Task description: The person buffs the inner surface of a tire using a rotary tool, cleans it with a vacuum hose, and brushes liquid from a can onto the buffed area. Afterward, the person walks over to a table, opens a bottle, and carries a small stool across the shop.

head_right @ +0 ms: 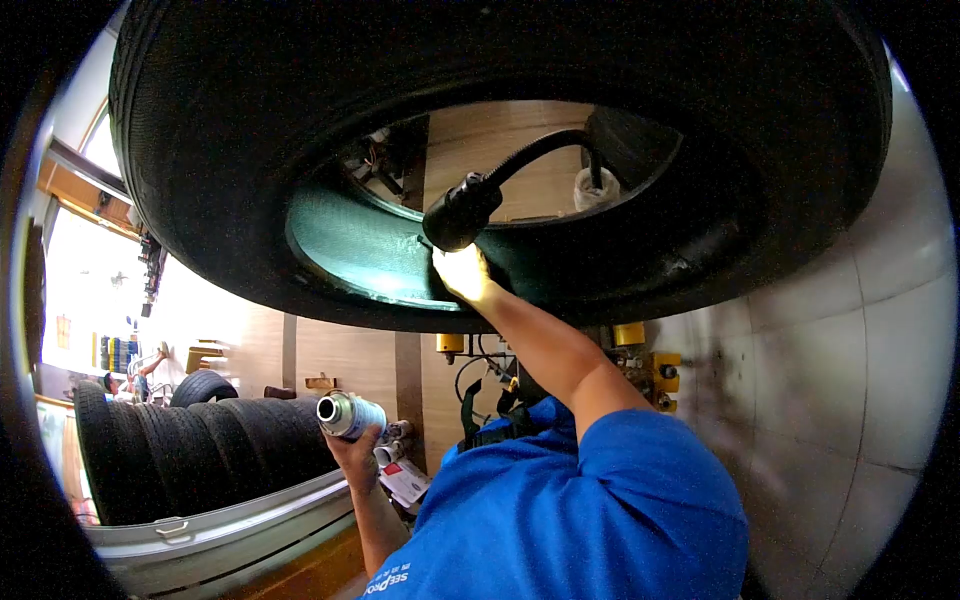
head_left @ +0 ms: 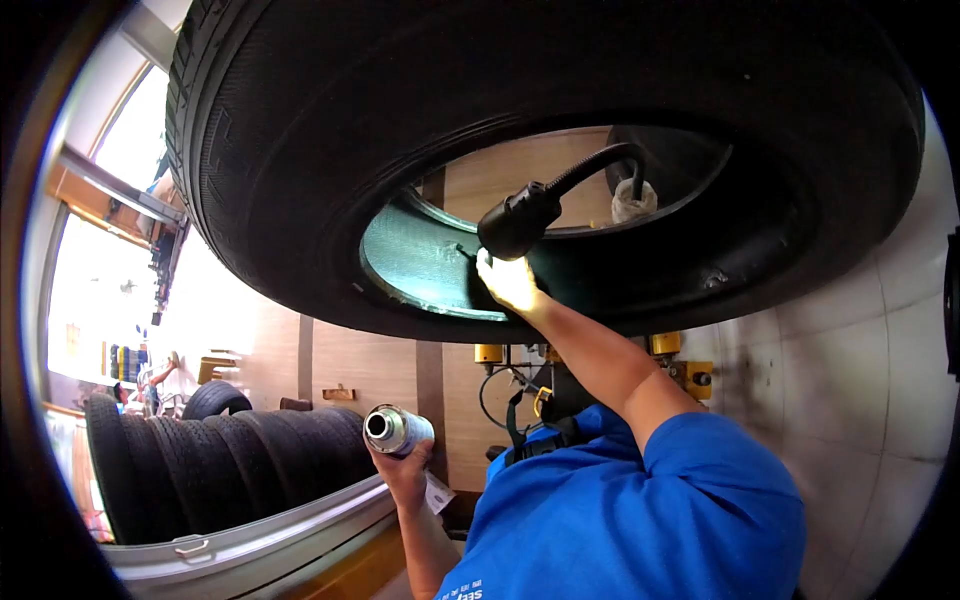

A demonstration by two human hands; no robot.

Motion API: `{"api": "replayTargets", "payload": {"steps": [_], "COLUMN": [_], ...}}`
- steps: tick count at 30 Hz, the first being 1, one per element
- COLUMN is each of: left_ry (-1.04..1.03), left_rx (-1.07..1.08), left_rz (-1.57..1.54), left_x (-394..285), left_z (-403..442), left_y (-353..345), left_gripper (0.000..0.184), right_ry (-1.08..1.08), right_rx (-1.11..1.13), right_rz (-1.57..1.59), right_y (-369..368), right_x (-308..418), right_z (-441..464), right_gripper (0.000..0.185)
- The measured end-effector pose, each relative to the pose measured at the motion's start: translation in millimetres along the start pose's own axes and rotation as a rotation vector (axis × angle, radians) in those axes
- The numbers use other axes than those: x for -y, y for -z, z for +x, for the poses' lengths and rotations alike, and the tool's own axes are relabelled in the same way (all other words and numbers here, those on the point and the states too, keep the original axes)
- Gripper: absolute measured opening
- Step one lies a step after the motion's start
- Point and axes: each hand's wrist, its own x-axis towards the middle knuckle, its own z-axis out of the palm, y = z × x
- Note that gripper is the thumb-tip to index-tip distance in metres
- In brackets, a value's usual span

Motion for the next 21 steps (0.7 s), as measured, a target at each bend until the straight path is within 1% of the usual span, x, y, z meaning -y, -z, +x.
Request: {"api": "replayTargets", "payload": {"steps": [2,4,5,6,8,10,11,12,14,16,17,18,20,21], "left_ry": [0.003,0.038,0.062,0.064,0.025,0.023,0.018,0.022,0.028,0.019,0.008,0.007,0.072,0.072], "left_rx": [0.011,0.001,0.009,0.007,-0.008,-0.006,0.005,0.005,0.008,0.013,0.013,0.007,-0.008,-0.015], "left_rz": [-0.009,-0.018,-0.029,-0.028,-0.015,-0.025,-0.027,-0.03,-0.023,-0.01,0.001,-0.002,-0.08,-0.086], "left_x": [2,-1,6,6,8,16,20,20,19,20,20,19,14,13], "left_z": [-1,-2,-3,-4,-6,-6,-7,-8,-9,-9,-8,-8,-10,-11], "left_y": [-2,-4,-1,0,0,4,5,4,3,6,7,6,3,2], "left_gripper": [0.07,0.071,0.071,0.071,0.07,0.07,0.071,0.071,0.072,0.072,0.073,0.073,0.073,0.073], "right_ry": [0.231,0.234,0.382,0.53,0.459,-0.075,0.081,0.076,0.189,0.291,0.266,0.272,0.081,0.159], "right_rx": [-0.08,-0.06,-0.102,-0.142,-0.09,0.066,0.032,0.014,0.011,-0.03,-0.048,-0.045,-0.057,-0.072], "right_rz": [0.083,0.064,-0.191,-0.446,-0.456,-0.003,-0.016,0.011,0.011,-0.177,-0.276,-0.275,-0.152,-0.137], "right_y": [16,7,0,3,10,29,26,27,29,21,15,18,27,27], "right_x": [27,14,0,3,10,37,35,41,42,21,9,13,26,29], "right_z": [-5,-2,-1,-2,-4,-9,-8,-7,-7,-5,-2,-3,-8,-8], "right_gripper": [0.02,0.017,0.017,0.018,0.017,0.019,0.022,0.018,0.018,0.018,0.018,0.018,0.018,0.02]}}
